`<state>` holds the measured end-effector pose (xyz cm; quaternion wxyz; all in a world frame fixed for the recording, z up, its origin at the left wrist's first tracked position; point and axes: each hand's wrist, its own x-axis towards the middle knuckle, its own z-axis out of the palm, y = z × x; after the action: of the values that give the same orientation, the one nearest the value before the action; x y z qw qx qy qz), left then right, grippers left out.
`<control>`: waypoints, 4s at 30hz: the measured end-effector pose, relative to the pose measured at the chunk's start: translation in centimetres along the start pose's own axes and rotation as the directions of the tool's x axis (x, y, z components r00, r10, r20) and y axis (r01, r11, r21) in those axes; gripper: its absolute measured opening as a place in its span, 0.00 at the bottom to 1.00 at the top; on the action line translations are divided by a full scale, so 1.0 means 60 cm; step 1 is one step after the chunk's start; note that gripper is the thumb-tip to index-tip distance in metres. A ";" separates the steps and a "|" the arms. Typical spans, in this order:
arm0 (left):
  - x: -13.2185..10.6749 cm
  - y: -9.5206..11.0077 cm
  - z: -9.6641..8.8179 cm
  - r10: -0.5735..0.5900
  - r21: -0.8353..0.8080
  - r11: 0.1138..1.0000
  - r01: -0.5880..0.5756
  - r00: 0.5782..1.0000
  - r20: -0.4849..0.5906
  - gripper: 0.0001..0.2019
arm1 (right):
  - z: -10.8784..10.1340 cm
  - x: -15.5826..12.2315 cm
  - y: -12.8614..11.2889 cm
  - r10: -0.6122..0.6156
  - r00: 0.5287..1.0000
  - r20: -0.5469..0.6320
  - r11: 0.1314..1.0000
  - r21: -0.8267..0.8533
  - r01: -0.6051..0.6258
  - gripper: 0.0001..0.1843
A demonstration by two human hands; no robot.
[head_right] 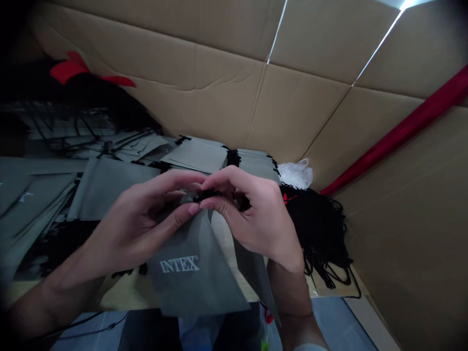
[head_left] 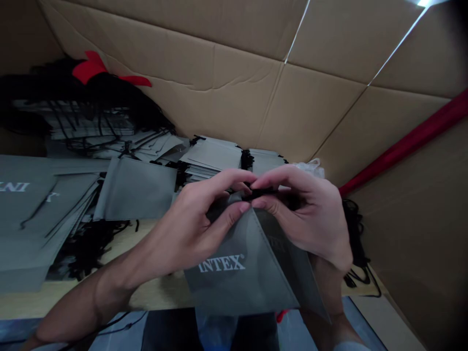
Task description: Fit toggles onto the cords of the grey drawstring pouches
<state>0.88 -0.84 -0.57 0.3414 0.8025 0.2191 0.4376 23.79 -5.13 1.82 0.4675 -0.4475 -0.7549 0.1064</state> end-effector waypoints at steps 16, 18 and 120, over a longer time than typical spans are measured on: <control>-0.005 0.005 0.002 0.052 -0.089 0.993 -0.076 0.966 -0.252 0.08 | 0.023 0.001 -0.005 -0.096 0.994 -0.044 0.992 -0.087 0.092 0.04; -0.001 0.005 0.000 -0.016 -0.171 0.985 -0.030 0.964 -0.265 0.07 | 0.028 0.003 -0.001 -0.155 0.985 -0.070 0.985 -0.090 0.149 0.05; 0.027 -0.020 -0.048 0.159 -0.045 0.987 -0.153 0.965 0.211 0.05 | 0.013 0.027 0.041 -0.278 0.945 0.170 0.931 0.291 0.221 0.07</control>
<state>-0.78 2.04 0.52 0.3388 0.8547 0.1113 0.3772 24.34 -2.26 0.96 0.4518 -0.2665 -0.8292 0.1932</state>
